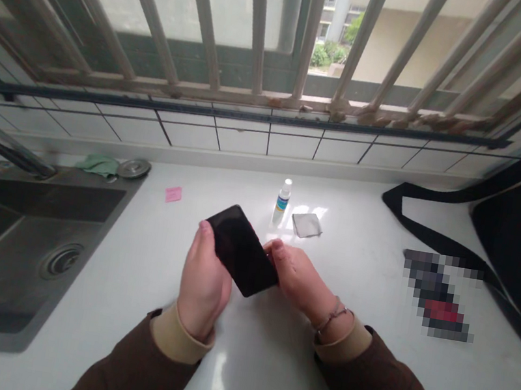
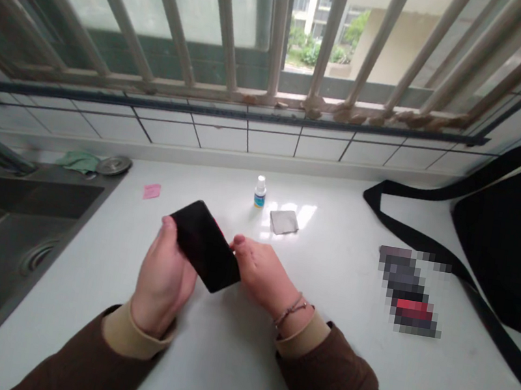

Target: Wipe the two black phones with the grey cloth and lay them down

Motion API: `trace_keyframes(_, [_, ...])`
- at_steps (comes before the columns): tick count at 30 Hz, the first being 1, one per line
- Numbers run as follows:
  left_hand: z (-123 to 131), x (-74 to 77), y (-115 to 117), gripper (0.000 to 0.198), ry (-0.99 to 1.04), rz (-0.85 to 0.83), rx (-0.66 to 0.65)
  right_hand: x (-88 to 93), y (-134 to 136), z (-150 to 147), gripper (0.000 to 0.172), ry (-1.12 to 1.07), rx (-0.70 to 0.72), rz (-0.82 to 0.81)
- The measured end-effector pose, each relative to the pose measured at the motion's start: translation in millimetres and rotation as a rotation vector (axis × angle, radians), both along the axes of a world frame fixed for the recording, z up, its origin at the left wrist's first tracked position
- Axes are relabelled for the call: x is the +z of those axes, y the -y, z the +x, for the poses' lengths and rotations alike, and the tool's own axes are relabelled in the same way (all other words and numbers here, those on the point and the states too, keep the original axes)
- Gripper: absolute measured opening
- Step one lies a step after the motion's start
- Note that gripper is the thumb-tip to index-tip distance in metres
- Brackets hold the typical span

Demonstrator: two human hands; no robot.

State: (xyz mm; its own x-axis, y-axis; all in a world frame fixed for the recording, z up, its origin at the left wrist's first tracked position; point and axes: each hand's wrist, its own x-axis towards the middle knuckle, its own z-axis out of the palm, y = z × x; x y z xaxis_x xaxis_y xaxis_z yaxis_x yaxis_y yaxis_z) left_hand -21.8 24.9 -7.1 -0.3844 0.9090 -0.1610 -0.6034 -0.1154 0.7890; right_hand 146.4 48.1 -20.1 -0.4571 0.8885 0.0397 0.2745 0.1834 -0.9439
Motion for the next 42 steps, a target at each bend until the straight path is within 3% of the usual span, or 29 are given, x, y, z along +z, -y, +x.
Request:
trace_keyframes(3, [-7.0,6.2,-8.9,0.054,0.079,0.023,0.129,2.2,3.3,-2.5,0.067,-0.006,0.125,-0.004])
trace_keyframes(9, [-4.9,14.0,-10.5,0.059,0.135,0.046,0.13,-0.3,2.2,-7.0,0.058,-0.074,0.032,-0.085])
trace_keyframes(14, [-4.0,15.7,-10.0,0.061,0.156,0.057,0.09,1.0,0.8,-5.3,0.049,-0.222,0.139,-0.277])
trace_keyframes(20, [-3.9,16.3,-8.1,0.054,0.154,0.014,0.071,7.4,1.7,-4.4,0.064,-0.065,0.086,-0.062])
trace_keyframes(24, [-5.0,15.2,-7.7,0.054,0.123,0.029,0.058,9.3,2.3,-3.3,0.065,-0.022,0.075,-0.053])
trace_keyframes(27, [-2.2,10.9,-8.2,0.048,0.102,-0.009,0.025,10.3,1.3,-1.7,0.053,-0.057,0.069,-0.018])
trace_keyframes(29, [2.1,7.4,-7.1,0.042,0.082,-0.049,-0.021,9.5,-0.2,-1.4,0.041,-0.074,-0.004,0.035])
trace_keyframes(31, [5.7,4.7,-4.8,0.035,0.038,-0.066,-0.109,7.2,-2.1,-1.6,0.041,-0.063,-0.097,0.068])
trace_keyframes(34, [2.6,3.6,-2.5,0.032,-0.163,-0.056,-0.252,2.3,-6.0,-1.7,0.038,-0.025,-0.161,0.078])
trace_keyframes(36, [-7.3,3.7,-3.7,0.034,-0.457,-0.037,-0.269,-0.2,-9.1,-0.4,0.038,-0.002,-0.181,0.07])
trace_keyframes(39, [-27.2,3.1,-7.3,0.037,-1.065,-0.01,-0.104,-0.8,-13.5,3.6,0.039,0.104,-0.283,0.043])
trace_keyframes(42, [-39.9,1.8,-6.4,0.064,-1.579,-0.135,-0.004,0.8,-16.7,7.8,0.036,0.335,-0.392,0.053])
